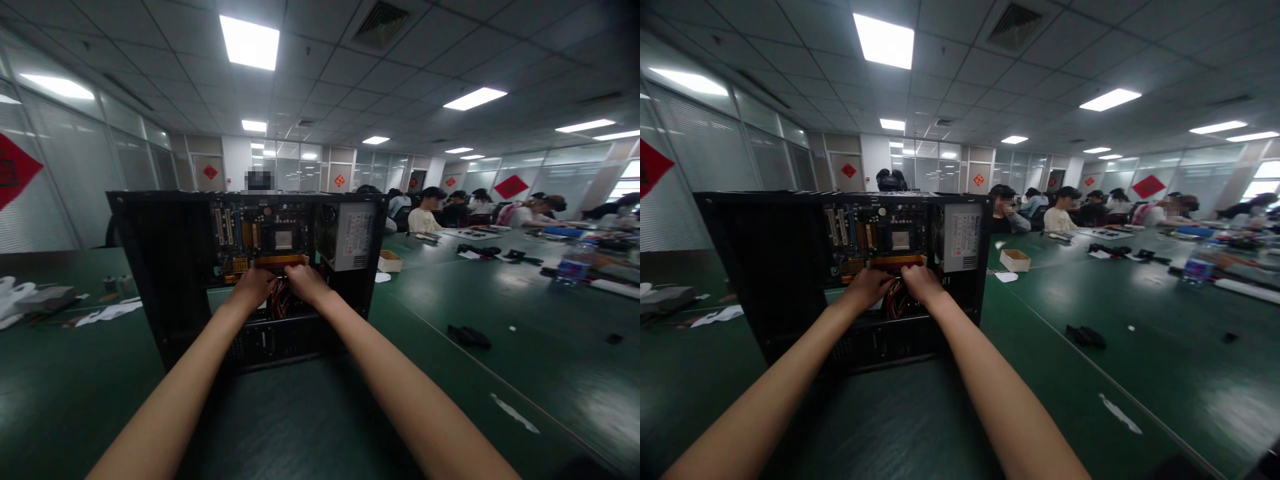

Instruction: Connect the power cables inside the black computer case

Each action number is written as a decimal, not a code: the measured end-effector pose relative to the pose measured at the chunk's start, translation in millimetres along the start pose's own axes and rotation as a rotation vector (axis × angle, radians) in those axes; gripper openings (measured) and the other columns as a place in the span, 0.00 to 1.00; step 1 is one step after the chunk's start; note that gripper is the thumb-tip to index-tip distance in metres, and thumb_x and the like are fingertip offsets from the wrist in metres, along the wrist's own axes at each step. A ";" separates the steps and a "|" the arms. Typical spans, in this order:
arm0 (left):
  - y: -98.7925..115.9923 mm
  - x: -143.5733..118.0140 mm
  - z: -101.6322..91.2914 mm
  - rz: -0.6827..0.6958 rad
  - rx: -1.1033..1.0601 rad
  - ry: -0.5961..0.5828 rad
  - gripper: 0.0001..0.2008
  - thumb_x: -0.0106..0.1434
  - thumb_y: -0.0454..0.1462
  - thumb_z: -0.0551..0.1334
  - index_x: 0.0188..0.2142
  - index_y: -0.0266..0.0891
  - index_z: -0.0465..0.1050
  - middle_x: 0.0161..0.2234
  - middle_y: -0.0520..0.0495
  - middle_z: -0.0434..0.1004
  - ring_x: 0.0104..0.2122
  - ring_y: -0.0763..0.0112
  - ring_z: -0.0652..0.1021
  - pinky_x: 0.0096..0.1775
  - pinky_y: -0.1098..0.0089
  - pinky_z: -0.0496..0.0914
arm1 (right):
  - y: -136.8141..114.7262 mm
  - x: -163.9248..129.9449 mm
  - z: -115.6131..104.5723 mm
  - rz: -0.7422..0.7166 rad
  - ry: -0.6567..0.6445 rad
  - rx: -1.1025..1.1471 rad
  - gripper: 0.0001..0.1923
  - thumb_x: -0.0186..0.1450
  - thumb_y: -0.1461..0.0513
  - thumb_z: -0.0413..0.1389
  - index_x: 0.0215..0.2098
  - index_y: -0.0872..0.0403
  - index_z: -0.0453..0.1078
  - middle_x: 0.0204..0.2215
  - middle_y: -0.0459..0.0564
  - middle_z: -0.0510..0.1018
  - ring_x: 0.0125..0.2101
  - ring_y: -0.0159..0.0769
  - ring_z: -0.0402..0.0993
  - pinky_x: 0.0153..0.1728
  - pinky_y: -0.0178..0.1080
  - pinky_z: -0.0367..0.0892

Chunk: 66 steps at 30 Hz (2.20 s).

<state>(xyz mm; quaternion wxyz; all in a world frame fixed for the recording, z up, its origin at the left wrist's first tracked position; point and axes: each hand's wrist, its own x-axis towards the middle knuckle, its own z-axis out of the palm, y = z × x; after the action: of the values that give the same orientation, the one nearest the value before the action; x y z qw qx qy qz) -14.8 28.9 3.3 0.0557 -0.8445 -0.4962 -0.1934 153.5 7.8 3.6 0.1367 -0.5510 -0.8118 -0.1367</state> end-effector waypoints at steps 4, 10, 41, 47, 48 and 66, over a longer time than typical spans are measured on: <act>5.4 -3.5 -4.1 -0.031 0.035 -0.005 0.16 0.66 0.41 0.54 0.44 0.42 0.80 0.41 0.43 0.82 0.42 0.62 0.79 0.43 0.69 0.69 | -2.5 -2.4 -0.9 0.023 0.011 -0.003 0.14 0.68 0.68 0.44 0.47 0.58 0.67 0.41 0.61 0.78 0.42 0.47 0.77 0.40 0.42 0.69; 5.7 -4.3 -1.4 -0.037 0.069 -0.009 0.17 0.67 0.41 0.52 0.42 0.42 0.80 0.39 0.41 0.82 0.41 0.59 0.79 0.43 0.65 0.69 | 3.9 -9.3 0.7 0.027 0.025 0.028 0.12 0.67 0.68 0.47 0.45 0.58 0.70 0.43 0.59 0.78 0.45 0.42 0.76 0.43 0.37 0.67; 15.9 -20.8 -21.5 -0.183 0.137 0.019 0.20 0.68 0.44 0.49 0.49 0.48 0.77 0.45 0.43 0.80 0.45 0.55 0.78 0.42 0.63 0.70 | 2.7 -18.7 -14.8 0.106 0.054 0.108 0.17 0.71 0.62 0.45 0.43 0.57 0.75 0.42 0.57 0.79 0.45 0.40 0.76 0.43 0.35 0.66; 20.5 -78.0 -36.6 -0.237 0.165 -0.067 0.34 0.67 0.56 0.41 0.34 0.42 0.81 0.34 0.37 0.81 0.36 0.51 0.80 0.34 0.62 0.69 | 10.7 -69.4 -18.0 0.165 0.034 0.136 0.33 0.73 0.47 0.33 0.42 0.54 0.76 0.38 0.57 0.80 0.39 0.39 0.77 0.39 0.36 0.66; 22.6 -88.8 -35.9 -0.253 0.191 -0.069 0.36 0.66 0.57 0.39 0.33 0.41 0.81 0.33 0.36 0.81 0.35 0.50 0.80 0.33 0.61 0.68 | 10.7 -78.8 -16.3 0.181 0.017 0.103 0.35 0.72 0.45 0.32 0.41 0.54 0.77 0.36 0.58 0.81 0.38 0.41 0.78 0.39 0.38 0.66; 54.5 -162.3 -12.7 -0.185 0.301 0.345 0.25 0.69 0.47 0.45 0.51 0.35 0.71 0.45 0.35 0.73 0.47 0.51 0.69 0.54 0.53 0.57 | -36.3 -142.9 2.3 0.322 0.337 -0.052 0.22 0.69 0.48 0.46 0.44 0.57 0.69 0.41 0.58 0.71 0.45 0.47 0.63 0.53 0.48 0.52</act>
<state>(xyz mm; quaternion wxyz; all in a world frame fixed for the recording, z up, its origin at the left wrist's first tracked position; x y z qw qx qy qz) -41.7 -134.6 -41.6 0.2466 -0.7322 -0.5779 -0.2630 170.3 -126.7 -54.3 0.2761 -0.6463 -0.6752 -0.2239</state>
